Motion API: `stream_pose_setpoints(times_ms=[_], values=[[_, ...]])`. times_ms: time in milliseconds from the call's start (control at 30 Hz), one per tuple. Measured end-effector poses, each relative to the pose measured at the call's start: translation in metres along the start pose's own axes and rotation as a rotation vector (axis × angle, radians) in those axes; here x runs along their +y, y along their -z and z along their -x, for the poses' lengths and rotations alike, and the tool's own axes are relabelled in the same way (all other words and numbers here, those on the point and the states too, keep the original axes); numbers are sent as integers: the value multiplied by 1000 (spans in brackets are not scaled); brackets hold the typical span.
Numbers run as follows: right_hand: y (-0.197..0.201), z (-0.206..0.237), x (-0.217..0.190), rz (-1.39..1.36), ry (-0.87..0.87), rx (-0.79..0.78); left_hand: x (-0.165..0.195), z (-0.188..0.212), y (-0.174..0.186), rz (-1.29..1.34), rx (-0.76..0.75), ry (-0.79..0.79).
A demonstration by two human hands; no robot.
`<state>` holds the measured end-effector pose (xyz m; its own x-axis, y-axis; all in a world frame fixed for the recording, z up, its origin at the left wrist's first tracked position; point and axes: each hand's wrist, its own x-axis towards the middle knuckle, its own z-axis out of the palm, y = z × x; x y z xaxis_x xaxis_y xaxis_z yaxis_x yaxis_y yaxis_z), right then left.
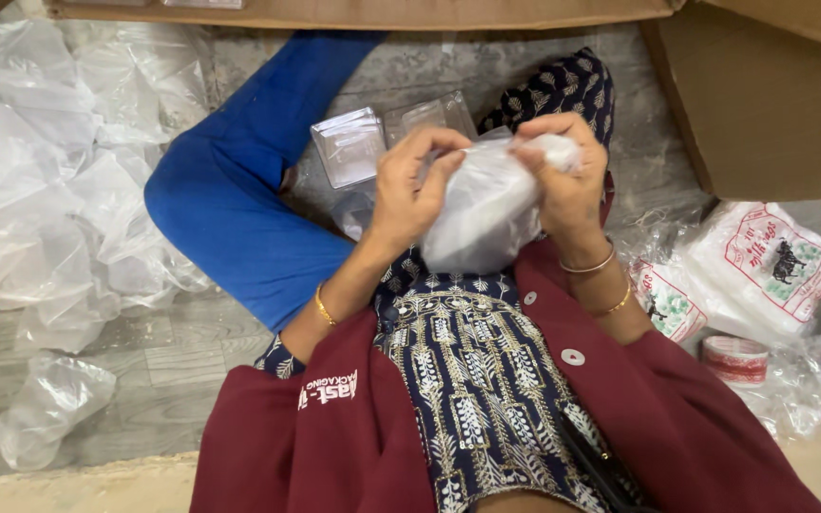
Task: The person sits on the floor and repeatedly takes clear plastic containers from a cardboard box, places them into small plastic bags, and sets the filled bags aside. The process is repeated for multiple containers.
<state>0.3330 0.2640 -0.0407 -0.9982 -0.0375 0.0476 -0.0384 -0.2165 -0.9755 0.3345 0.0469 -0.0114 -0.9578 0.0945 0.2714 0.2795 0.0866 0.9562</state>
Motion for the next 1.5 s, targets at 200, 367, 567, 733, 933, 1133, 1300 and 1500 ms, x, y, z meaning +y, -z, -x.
stream_pose_setpoints(times_ms=[200,367,567,733,933,1133,1300,1500], values=[[6,-2,0,-79,62,41,-12,6,0,-18,-57,-19],[-2,-1,-5,-64,93,-11,-10,5,-6,-187,-14,20],[-8,-5,-13,-147,58,92,-6,3,-8,-46,-35,-61],[-7,-2,-7,-120,109,101,-2,2,-8,-92,-49,-152],[-7,4,4,135,122,28,7,-2,-10,-71,-65,-260],[-15,5,15,79,113,-2,-17,10,-14,700,-277,-19],[-13,3,12,-256,-104,16,-58,26,-21,777,-93,204],[-6,2,4,-249,-11,17,-71,24,-22,663,61,279]])
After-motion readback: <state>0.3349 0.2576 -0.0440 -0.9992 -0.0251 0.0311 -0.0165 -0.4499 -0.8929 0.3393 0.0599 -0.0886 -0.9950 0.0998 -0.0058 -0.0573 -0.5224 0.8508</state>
